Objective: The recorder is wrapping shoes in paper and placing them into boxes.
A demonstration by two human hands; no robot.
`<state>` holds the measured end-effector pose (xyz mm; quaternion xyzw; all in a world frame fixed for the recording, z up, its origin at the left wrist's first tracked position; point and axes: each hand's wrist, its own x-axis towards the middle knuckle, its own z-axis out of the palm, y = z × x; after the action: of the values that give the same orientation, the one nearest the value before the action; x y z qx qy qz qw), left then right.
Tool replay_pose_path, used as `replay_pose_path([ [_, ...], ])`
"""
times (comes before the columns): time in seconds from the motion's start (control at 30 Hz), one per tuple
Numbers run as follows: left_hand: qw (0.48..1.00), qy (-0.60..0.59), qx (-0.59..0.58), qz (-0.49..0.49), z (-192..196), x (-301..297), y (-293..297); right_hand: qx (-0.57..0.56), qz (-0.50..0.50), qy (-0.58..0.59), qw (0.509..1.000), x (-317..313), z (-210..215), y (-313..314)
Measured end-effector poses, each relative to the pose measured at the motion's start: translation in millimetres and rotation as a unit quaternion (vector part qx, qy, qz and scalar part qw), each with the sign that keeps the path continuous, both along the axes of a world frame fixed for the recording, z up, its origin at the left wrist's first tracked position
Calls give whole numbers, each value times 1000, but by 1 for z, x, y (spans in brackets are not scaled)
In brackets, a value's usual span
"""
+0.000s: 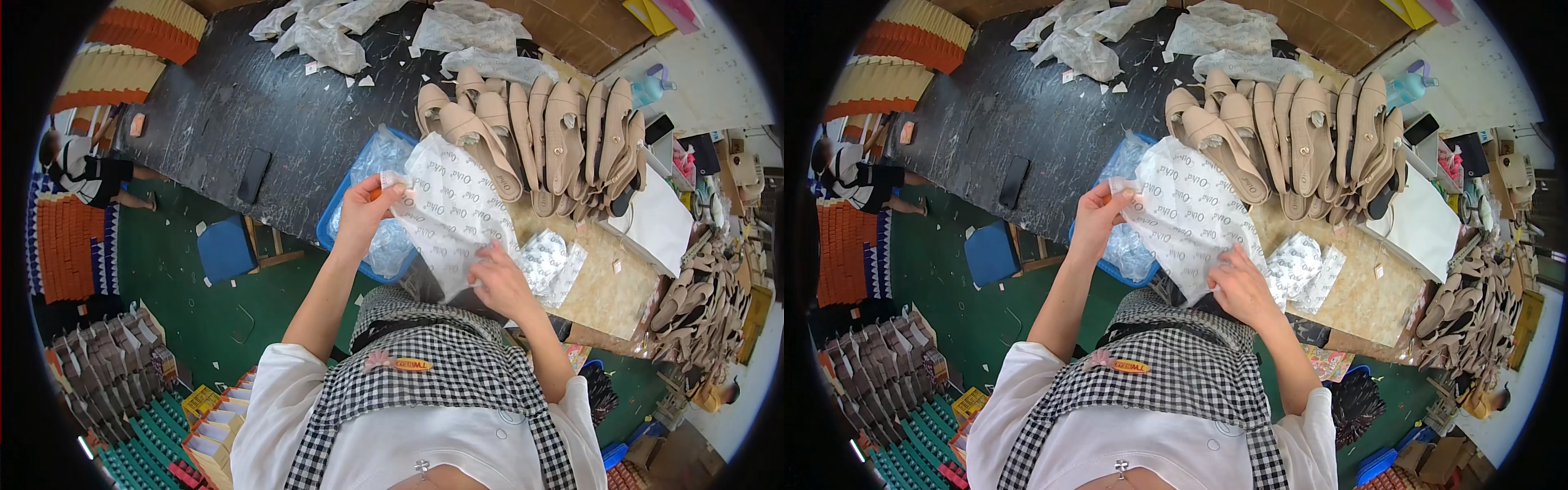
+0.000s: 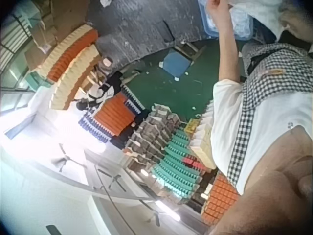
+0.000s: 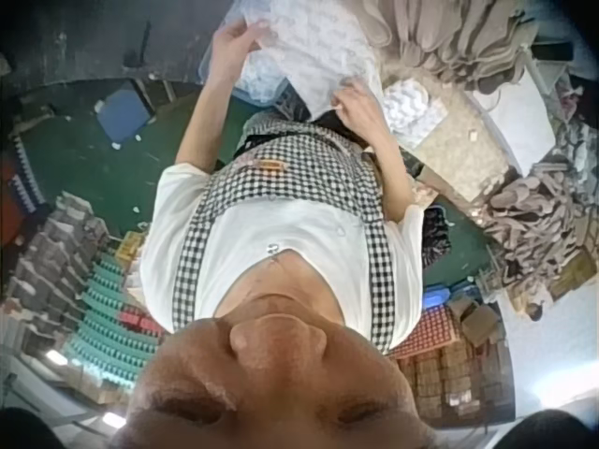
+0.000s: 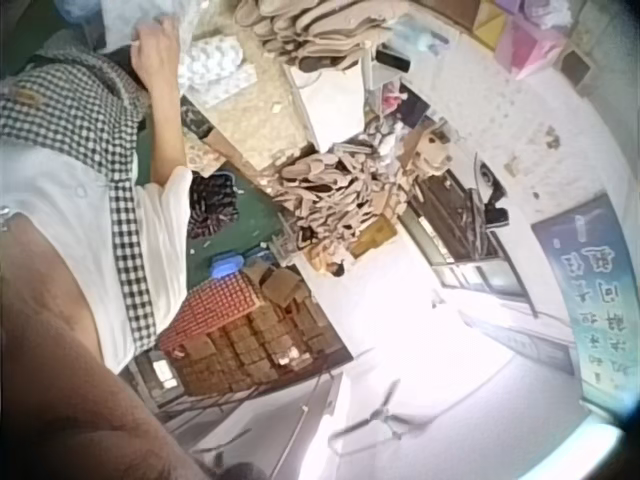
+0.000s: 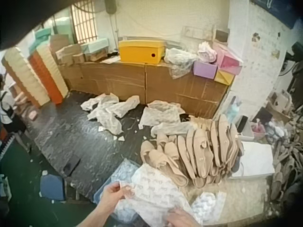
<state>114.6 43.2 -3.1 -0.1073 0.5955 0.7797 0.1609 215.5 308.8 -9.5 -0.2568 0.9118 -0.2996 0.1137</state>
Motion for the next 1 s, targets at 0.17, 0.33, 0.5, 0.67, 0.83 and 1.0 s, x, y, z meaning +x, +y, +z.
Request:
replay_pose_path([
  [0.17, 996, 10, 61, -58, 12, 5, 10, -452, -226, -349, 789, -41, 24, -34],
  [0.33, 988, 26, 61, -137, 6, 33, 31, -448, -323, -245, 797, -68, 10, -70],
  [0.5, 978, 153, -122, -72, 19, 20, 24, -194, -276, 33, 941, -70, 23, -66],
  [0.67, 938, 176, -268, -131, 37, -4, 28, -143, -234, 72, 959, -67, 29, -71],
  [0.83, 991, 95, -46, -85, 15, 0, 35, -153, -255, 34, 954, -66, 37, -67],
  [1.0, 995, 31, 8, -92, 16, 3, 37, -259, -304, -8, 917, -65, 37, -67],
])
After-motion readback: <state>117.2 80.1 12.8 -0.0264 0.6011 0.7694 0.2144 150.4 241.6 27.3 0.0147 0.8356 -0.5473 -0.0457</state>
